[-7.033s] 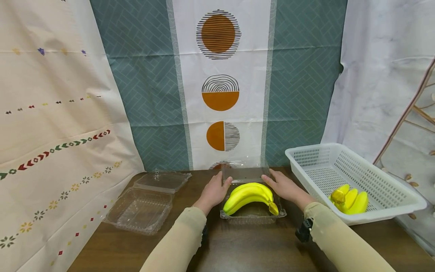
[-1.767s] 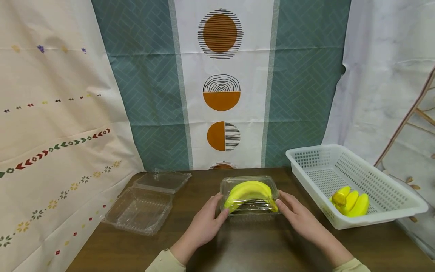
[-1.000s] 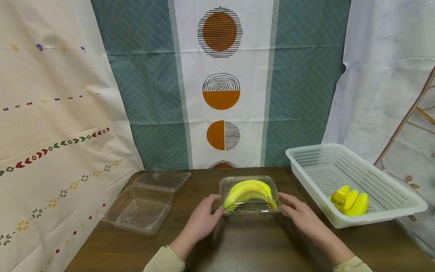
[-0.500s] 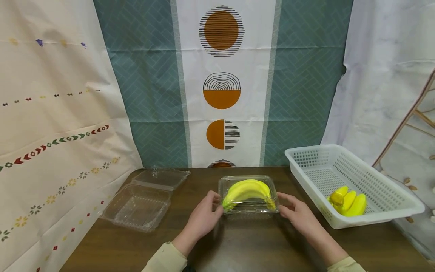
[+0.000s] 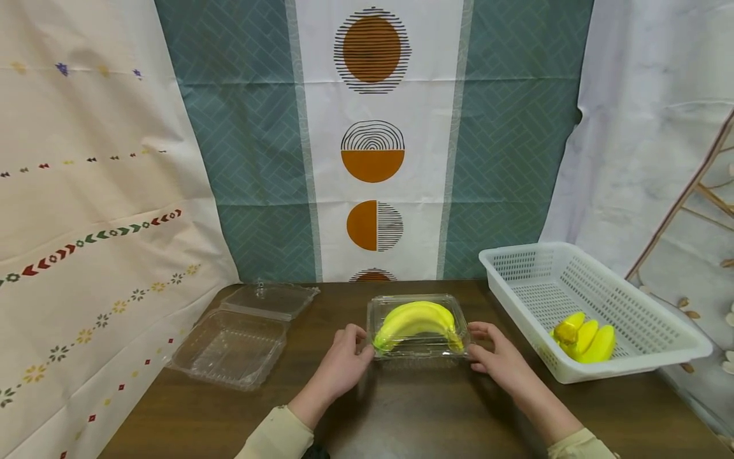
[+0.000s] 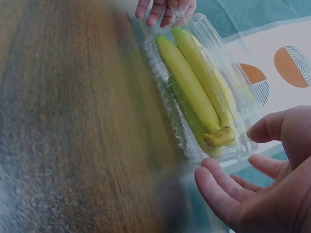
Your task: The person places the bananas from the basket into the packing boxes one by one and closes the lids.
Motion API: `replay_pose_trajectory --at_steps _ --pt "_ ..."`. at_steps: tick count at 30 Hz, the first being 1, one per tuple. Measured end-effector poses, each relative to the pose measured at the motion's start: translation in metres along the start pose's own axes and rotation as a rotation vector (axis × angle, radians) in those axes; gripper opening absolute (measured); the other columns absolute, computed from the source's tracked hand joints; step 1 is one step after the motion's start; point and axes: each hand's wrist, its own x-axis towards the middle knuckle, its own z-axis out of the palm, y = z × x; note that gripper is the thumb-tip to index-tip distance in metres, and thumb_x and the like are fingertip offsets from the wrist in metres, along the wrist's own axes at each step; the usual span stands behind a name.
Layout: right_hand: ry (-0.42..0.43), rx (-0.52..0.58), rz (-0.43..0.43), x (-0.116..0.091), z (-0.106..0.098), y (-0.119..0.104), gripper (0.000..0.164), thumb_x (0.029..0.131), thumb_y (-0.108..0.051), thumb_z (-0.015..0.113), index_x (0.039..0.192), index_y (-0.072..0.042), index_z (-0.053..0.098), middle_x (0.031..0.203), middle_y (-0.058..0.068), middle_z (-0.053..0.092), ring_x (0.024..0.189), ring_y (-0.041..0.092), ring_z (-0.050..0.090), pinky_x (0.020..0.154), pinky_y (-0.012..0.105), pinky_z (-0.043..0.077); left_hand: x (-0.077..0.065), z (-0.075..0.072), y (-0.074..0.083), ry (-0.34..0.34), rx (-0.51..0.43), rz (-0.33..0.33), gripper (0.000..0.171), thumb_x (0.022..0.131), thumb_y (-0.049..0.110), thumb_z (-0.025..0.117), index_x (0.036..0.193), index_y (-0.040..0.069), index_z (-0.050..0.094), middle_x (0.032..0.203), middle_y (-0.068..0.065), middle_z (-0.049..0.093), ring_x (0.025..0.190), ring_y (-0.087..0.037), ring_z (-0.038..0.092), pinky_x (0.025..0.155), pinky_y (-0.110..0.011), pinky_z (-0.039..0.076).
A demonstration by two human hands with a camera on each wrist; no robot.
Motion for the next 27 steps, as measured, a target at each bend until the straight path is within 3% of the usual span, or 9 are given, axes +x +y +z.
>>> replay_pose_trajectory --at_steps 7,12,27 --pt "-0.02 0.052 0.074 0.0 0.0014 -0.0012 0.05 0.113 -0.016 0.06 0.152 0.012 0.045 0.15 0.035 0.053 0.12 0.037 0.073 0.1 0.043 0.063 0.0012 -0.0016 -0.0024 -0.012 0.048 0.001 0.027 0.106 0.024 0.065 0.123 0.002 0.062 0.118 -0.013 0.055 0.096 -0.024 0.056 0.085 -0.046 0.052" --pt "-0.03 0.038 0.076 -0.0002 0.0012 -0.0003 0.048 0.114 -0.019 0.058 0.146 0.016 0.049 0.145 0.035 0.059 0.123 0.038 0.072 0.1 0.042 0.062 0.0019 -0.002 -0.0034 -0.018 0.098 0.016 0.022 0.106 0.024 0.064 0.115 0.004 0.066 0.111 -0.009 0.057 0.091 -0.023 0.055 0.082 -0.043 0.051" --pt "-0.014 0.02 0.084 -0.0028 0.0026 -0.0017 0.035 0.113 -0.017 0.058 0.126 0.015 0.064 0.13 0.026 0.07 0.118 0.037 0.075 0.099 0.044 0.063 0.0008 -0.0025 -0.0036 -0.047 0.149 0.034 0.019 0.106 0.023 0.06 0.092 0.012 0.069 0.092 -0.001 0.058 0.084 -0.019 0.052 0.073 -0.038 0.045"
